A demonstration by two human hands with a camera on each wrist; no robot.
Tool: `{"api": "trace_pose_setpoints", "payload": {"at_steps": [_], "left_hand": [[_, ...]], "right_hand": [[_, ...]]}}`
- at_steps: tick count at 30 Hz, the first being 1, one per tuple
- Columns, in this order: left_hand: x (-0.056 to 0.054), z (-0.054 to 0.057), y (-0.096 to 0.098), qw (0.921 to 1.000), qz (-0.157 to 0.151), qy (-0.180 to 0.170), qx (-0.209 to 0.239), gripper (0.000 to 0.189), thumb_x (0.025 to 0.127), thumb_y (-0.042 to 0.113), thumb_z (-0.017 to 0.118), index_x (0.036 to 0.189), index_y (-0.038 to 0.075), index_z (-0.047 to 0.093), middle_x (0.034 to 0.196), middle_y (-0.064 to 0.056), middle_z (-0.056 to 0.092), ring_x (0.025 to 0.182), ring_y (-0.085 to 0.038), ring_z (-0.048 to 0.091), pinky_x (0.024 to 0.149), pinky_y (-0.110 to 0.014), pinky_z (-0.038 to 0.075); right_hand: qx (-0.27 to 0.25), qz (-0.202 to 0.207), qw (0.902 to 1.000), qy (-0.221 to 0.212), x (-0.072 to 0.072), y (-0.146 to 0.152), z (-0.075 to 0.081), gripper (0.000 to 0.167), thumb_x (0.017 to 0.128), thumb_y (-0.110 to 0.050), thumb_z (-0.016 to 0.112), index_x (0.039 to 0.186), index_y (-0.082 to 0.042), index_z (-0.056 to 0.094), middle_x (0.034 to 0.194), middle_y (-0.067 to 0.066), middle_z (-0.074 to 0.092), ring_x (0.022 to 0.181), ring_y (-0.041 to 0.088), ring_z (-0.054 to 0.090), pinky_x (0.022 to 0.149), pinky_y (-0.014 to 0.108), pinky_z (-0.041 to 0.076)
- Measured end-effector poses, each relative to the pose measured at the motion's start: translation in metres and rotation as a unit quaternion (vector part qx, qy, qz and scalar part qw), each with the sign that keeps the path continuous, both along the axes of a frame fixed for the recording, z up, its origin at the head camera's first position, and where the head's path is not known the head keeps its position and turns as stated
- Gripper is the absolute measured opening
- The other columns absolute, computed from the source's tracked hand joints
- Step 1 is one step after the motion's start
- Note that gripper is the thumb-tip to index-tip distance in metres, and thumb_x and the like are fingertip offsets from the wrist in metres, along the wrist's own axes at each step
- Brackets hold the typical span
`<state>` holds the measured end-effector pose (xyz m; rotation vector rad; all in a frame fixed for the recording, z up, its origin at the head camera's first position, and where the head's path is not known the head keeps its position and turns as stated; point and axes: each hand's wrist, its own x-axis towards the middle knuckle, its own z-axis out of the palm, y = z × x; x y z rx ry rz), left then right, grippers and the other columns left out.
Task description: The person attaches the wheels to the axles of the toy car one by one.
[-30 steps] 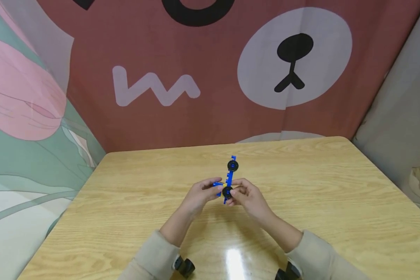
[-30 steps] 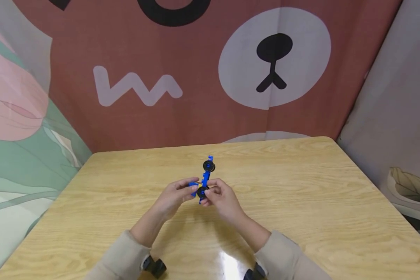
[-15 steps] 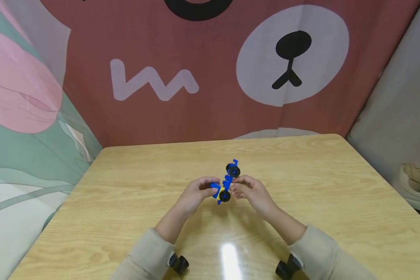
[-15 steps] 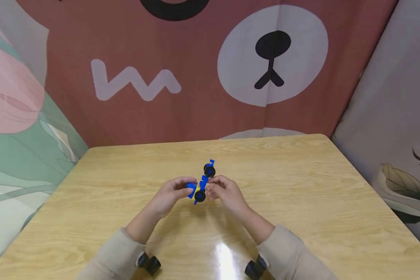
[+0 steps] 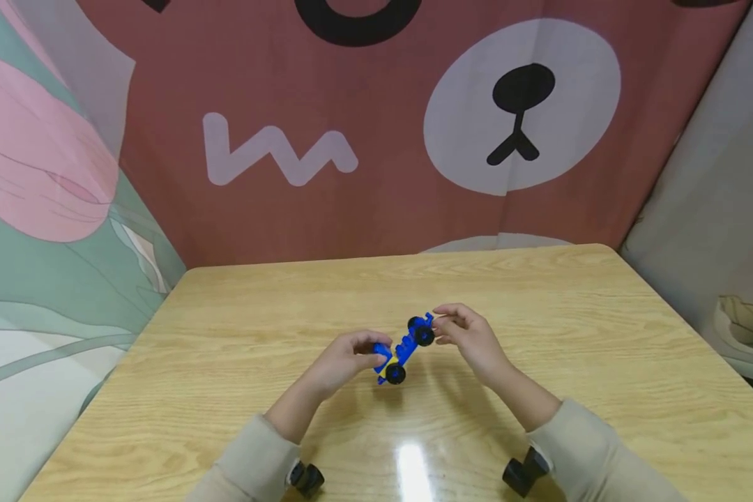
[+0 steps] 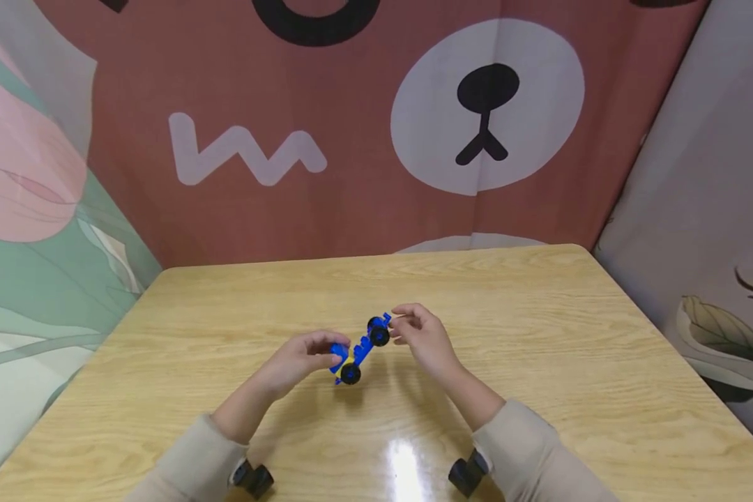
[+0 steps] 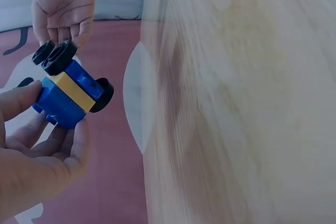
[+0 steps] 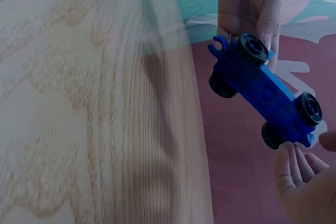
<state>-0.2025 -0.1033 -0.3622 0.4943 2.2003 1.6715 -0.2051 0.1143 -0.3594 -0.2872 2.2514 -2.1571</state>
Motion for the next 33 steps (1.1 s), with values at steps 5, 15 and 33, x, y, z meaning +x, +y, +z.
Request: {"api": "trace_pose_setpoints", "payload": {"at_steps": [5, 15, 33], "left_hand": [[0.000, 0.000, -0.002, 0.9992, -0.013, 0.015, -0.033, 0.026, 0.083, 0.008, 0.056, 0.108, 0.000, 0.056, 0.096, -0.007, 0.056, 0.085, -0.017, 0.051, 0.075, -0.041, 0.045], [-0.002, -0.003, -0.001, 0.9953, -0.012, 0.066, -0.070, 0.027, 0.083, 0.006, 0.056, 0.110, 0.001, 0.054, 0.099, -0.009, 0.055, 0.086, -0.021, 0.052, 0.068, -0.030, 0.047], [-0.019, -0.012, 0.007, 0.9749, -0.021, 0.140, -0.172, 0.037, 0.077, 0.010, 0.065, 0.110, -0.003, 0.055, 0.103, -0.009, 0.058, 0.094, -0.021, 0.054, 0.077, -0.029, 0.045]], "right_hand": [[0.031, 0.017, 0.9993, -0.014, -0.001, 0.002, -0.004, 0.024, 0.087, -0.007, 0.049, 0.103, 0.012, 0.050, 0.087, 0.012, 0.055, 0.077, 0.017, 0.054, 0.074, 0.043, 0.046], [0.096, 0.057, 0.9937, -0.015, -0.004, 0.012, -0.009, 0.017, 0.082, -0.008, 0.057, 0.089, 0.006, 0.053, 0.079, 0.009, 0.055, 0.073, 0.022, 0.053, 0.069, 0.042, 0.047], [0.299, 0.098, 0.9483, 0.040, -0.015, 0.024, -0.028, 0.005, 0.081, -0.003, 0.056, 0.078, 0.001, 0.057, 0.069, 0.003, 0.054, 0.064, 0.013, 0.049, 0.054, 0.025, 0.044]]}}
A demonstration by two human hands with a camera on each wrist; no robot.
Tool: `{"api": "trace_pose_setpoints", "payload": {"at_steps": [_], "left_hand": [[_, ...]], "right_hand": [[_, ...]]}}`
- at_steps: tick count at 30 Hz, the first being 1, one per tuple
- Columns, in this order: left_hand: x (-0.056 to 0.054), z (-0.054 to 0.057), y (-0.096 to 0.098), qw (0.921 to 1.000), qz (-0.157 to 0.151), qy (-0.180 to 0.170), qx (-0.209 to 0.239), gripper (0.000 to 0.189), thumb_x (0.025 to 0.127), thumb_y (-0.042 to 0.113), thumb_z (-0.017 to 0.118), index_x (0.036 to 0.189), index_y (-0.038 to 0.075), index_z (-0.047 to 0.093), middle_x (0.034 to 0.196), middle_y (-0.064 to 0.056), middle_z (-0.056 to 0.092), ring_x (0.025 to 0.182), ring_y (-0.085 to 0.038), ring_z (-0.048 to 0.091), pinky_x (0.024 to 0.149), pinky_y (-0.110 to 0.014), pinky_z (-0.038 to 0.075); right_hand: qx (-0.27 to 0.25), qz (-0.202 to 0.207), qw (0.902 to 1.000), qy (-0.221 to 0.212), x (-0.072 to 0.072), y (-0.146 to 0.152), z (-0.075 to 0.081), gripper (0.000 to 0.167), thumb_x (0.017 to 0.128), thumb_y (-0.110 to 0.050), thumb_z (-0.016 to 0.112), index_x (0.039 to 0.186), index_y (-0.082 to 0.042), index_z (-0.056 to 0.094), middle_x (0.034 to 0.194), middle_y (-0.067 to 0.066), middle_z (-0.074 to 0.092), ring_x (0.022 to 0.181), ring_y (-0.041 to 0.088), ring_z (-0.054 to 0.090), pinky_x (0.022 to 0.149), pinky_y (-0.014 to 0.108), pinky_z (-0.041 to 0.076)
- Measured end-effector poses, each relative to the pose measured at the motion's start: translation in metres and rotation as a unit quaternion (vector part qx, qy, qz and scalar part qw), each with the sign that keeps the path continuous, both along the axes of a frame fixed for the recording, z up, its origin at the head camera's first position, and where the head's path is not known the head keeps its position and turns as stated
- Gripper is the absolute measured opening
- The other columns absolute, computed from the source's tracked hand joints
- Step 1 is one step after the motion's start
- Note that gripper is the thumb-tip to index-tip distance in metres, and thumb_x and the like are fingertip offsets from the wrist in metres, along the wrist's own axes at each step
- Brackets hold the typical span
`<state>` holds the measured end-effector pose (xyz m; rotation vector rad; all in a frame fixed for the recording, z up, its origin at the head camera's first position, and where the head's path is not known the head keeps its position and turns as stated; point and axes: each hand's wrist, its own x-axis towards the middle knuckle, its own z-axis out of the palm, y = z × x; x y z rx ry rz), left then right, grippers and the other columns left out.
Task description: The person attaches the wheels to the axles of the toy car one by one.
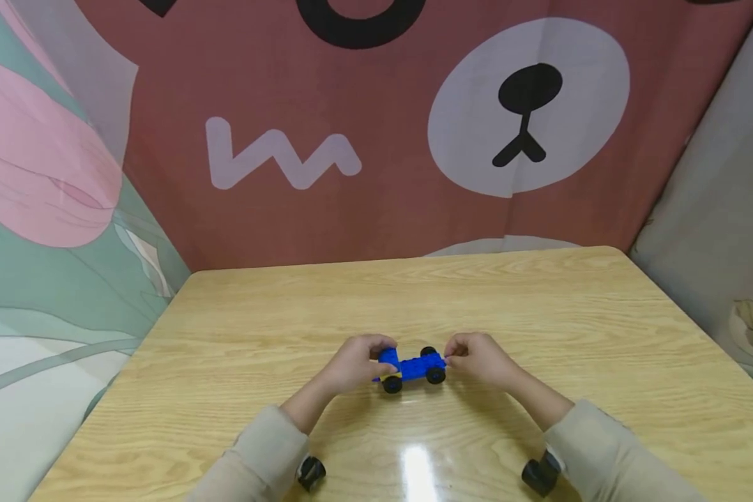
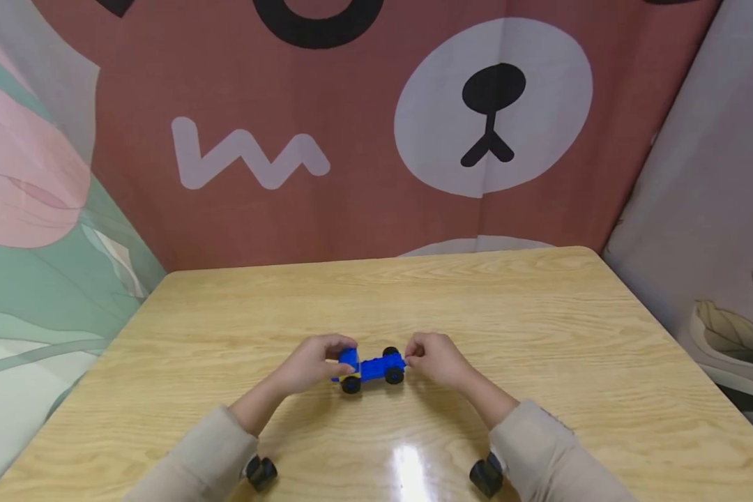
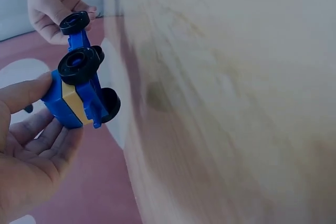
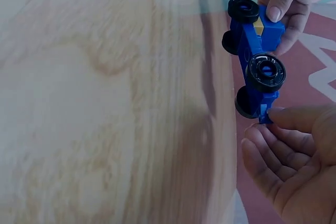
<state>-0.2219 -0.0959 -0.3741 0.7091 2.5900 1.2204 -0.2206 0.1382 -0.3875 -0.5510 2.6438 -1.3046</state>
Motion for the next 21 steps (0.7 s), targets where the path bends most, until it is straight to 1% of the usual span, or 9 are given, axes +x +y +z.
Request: {"api": "trace_pose_setpoints", "payload": {"at_steps": [3, 6, 9, 13, 21], "left_hand": [[-0.001, -0.001, 0.004, 0.9998, -0.011, 0.008, -0.016, 0.038, 0.076, 0.010, 0.066, 0.110, -0.003, 0.055, 0.103, -0.010, 0.058, 0.093, -0.021, 0.055, 0.077, -0.028, 0.045], [-0.004, -0.003, 0.007, 0.9989, -0.026, 0.022, -0.033, 0.038, 0.076, 0.009, 0.066, 0.109, -0.004, 0.055, 0.103, -0.010, 0.057, 0.093, -0.021, 0.055, 0.077, -0.026, 0.045], [-0.006, -0.004, 0.009, 0.9978, -0.036, 0.032, -0.046, 0.037, 0.075, 0.007, 0.066, 0.109, -0.004, 0.054, 0.104, -0.010, 0.057, 0.094, -0.021, 0.054, 0.078, -0.027, 0.045], [-0.008, -0.004, 0.010, 0.9973, -0.045, 0.027, -0.052, 0.037, 0.075, 0.004, 0.065, 0.109, -0.004, 0.054, 0.105, -0.011, 0.056, 0.096, -0.022, 0.053, 0.080, -0.028, 0.044], [-0.010, -0.005, 0.010, 0.9962, -0.054, 0.025, -0.064, 0.036, 0.075, 0.005, 0.065, 0.108, -0.003, 0.055, 0.103, -0.009, 0.057, 0.094, -0.020, 0.054, 0.081, -0.027, 0.044]], "right_hand": [[0.009, -0.006, 0.9999, 0.002, 0.000, 0.001, -0.003, 0.003, 0.080, 0.000, 0.056, 0.077, 0.000, 0.057, 0.067, 0.004, 0.054, 0.062, 0.013, 0.048, 0.052, 0.024, 0.043], [0.014, -0.009, 0.9998, 0.006, -0.002, 0.003, -0.004, 0.006, 0.078, 0.003, 0.055, 0.075, -0.002, 0.057, 0.066, 0.004, 0.054, 0.060, 0.013, 0.047, 0.051, 0.023, 0.042], [0.017, -0.001, 0.9997, 0.016, -0.003, 0.005, -0.006, 0.006, 0.077, 0.005, 0.055, 0.075, -0.001, 0.057, 0.066, 0.004, 0.054, 0.060, 0.012, 0.047, 0.050, 0.022, 0.041], [0.015, 0.004, 0.9998, 0.015, -0.005, 0.007, -0.009, 0.007, 0.076, 0.006, 0.056, 0.074, -0.001, 0.057, 0.066, 0.004, 0.055, 0.059, 0.012, 0.047, 0.049, 0.022, 0.041], [0.012, 0.008, 0.9999, 0.003, -0.007, 0.007, -0.014, 0.007, 0.075, 0.007, 0.057, 0.073, 0.000, 0.058, 0.067, 0.005, 0.057, 0.060, 0.012, 0.048, 0.048, 0.022, 0.042]]}}
